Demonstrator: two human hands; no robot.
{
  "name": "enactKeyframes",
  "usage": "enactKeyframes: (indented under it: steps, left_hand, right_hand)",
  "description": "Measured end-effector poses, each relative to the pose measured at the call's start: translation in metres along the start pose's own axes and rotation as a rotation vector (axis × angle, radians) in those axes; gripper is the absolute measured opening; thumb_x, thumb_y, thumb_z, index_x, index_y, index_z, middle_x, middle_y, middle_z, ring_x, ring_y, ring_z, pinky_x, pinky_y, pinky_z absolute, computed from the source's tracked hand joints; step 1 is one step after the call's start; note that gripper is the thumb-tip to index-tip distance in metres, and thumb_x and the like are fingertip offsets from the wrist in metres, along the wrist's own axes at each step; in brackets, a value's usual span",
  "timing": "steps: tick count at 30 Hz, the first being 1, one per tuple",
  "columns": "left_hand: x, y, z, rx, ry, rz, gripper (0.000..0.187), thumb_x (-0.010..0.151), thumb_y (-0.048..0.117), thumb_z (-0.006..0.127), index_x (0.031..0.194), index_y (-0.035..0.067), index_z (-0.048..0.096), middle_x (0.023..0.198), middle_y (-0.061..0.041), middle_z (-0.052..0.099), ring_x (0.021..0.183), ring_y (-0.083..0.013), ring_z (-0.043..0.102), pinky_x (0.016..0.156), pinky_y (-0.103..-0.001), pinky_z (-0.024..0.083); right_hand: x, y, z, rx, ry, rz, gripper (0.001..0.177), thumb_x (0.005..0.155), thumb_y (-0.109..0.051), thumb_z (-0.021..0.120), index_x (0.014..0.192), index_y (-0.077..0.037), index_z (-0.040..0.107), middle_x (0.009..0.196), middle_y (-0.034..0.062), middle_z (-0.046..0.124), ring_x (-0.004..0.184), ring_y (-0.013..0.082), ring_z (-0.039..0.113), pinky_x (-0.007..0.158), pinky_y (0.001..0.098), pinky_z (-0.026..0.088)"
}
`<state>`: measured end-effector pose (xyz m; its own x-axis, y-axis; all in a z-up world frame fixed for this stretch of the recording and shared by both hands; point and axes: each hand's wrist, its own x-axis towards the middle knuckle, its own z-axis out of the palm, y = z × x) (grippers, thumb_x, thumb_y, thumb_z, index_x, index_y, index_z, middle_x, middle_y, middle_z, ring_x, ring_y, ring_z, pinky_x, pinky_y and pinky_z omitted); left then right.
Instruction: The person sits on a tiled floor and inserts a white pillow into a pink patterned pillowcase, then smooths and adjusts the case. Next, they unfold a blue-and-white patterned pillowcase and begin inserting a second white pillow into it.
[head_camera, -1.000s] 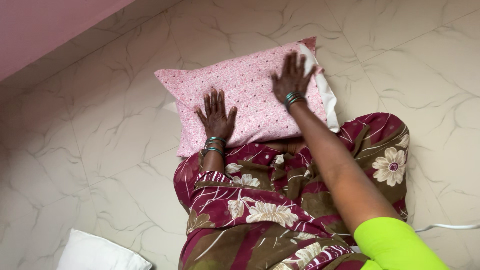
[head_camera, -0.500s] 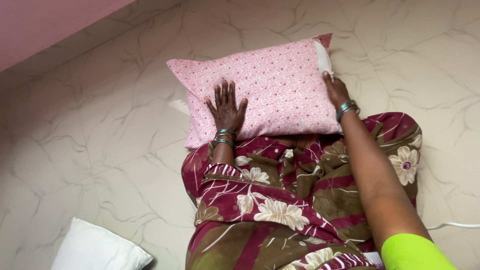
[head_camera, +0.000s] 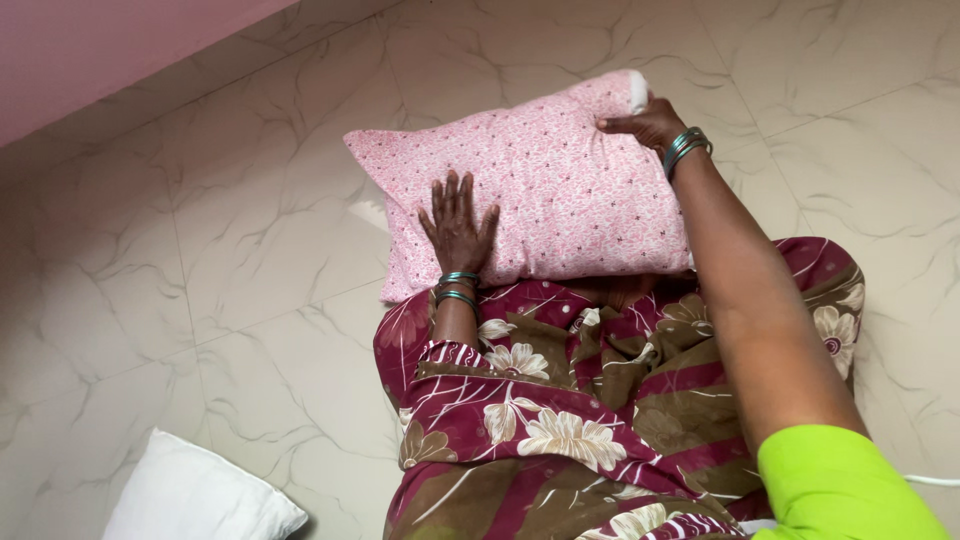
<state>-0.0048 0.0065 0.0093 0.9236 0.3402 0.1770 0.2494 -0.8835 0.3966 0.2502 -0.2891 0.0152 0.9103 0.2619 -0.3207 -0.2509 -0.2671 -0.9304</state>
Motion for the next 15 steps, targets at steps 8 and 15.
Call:
enactKeyframes:
  steps: [8,15]
  left_hand:
    - [0.006,-0.026,-0.005,-0.172,0.639,-0.260,0.056,0.108,0.055,0.041,0.146,0.015,0.053,0.156,-0.016,0.047,0.148,-0.0333,0.041,0.122,-0.054,0.035]
    - [0.005,-0.060,-0.015,-0.550,1.001,-0.674,0.053,0.105,0.045,0.045,0.139,0.005,0.050,0.141,-0.016,0.050,0.113,-0.0305,0.054,0.100,-0.048,0.047]
  right_hand:
    - [-0.105,-0.150,0.044,-0.010,0.065,-1.033,0.032,0.098,-0.013,0.094,0.117,-0.001,0.072,0.115,0.0111,0.078,0.107,0.0253,0.078,0.096,0.0404,0.066]
    - [-0.131,-0.146,0.069,-0.513,0.377,-1.800,0.020,0.077,-0.021,0.069,0.093,-0.014,0.059,0.083,0.0055,0.062,0.080,0.0242,0.059,0.087,0.0500,0.048]
